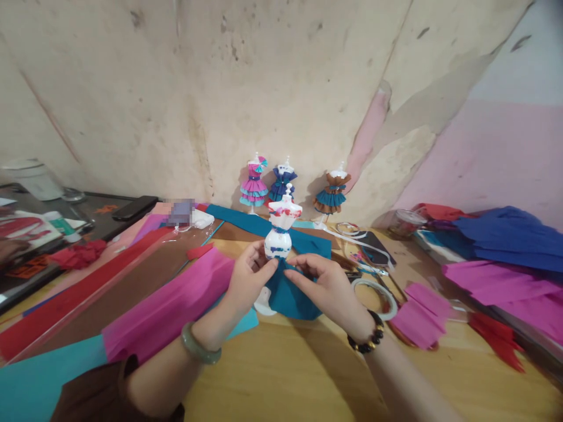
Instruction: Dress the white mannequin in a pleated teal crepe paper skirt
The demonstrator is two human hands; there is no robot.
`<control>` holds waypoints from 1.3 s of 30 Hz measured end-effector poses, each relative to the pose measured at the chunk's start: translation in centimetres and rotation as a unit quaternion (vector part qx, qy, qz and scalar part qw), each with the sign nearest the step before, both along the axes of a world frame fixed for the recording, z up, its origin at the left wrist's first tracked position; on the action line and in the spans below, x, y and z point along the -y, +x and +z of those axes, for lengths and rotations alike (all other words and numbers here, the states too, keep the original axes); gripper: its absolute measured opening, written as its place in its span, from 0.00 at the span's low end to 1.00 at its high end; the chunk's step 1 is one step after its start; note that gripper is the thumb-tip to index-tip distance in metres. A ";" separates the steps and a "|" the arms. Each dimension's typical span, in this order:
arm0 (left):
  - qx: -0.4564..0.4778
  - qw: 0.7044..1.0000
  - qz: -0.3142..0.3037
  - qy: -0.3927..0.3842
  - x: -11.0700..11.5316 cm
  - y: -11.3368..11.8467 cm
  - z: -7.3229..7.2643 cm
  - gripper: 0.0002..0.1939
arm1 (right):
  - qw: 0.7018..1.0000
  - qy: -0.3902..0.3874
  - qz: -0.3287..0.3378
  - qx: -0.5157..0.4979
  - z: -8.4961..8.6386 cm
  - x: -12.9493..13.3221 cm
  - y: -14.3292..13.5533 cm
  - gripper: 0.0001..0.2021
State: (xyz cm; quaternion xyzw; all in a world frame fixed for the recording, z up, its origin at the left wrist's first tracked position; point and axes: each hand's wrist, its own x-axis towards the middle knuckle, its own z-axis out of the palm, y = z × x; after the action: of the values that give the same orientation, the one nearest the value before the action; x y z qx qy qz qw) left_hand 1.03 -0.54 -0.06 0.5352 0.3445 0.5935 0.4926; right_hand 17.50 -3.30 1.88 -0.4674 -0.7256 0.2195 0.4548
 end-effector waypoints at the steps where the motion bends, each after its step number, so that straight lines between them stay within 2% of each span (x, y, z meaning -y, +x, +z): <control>1: 0.002 1.000 0.001 0.003 0.0 0.0 0.0 0.14 | 1.000 0.000 -0.002 0.000 0.0 0.0 0.0 0.06; 8: -0.004 1.000 -0.007 0.022 -0.1 0.1 -0.3 0.15 | 0.998 0.038 0.036 0.022 0.2 0.1 0.1 0.06; 19: -0.020 0.999 -0.002 0.037 0.2 0.3 -0.1 0.15 | 0.996 0.045 0.072 0.013 0.6 0.3 0.1 0.07; 22: -0.021 0.999 0.002 0.037 0.2 0.3 -0.1 0.15 | 0.997 0.042 0.066 0.025 0.5 0.2 0.2 0.07; 28: -0.015 0.999 0.022 0.042 0.1 0.2 0.0 0.14 | 0.999 0.035 0.013 0.034 0.5 0.3 0.1 0.07; 34: -0.019 0.998 0.020 0.050 0.3 0.2 0.1 0.13 | 0.996 0.072 0.051 0.033 0.4 0.4 0.1 0.09; 39: -0.019 0.999 0.016 0.047 0.3 0.3 0.2 0.14 | 0.995 0.074 0.063 0.035 0.6 0.4 0.1 0.09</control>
State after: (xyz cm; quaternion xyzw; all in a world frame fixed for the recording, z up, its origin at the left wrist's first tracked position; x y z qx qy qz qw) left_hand 1.30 -0.82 0.11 0.5630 0.3343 0.6068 0.4506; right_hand 17.59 -3.74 2.46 -0.3933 -0.7831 0.1767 0.4482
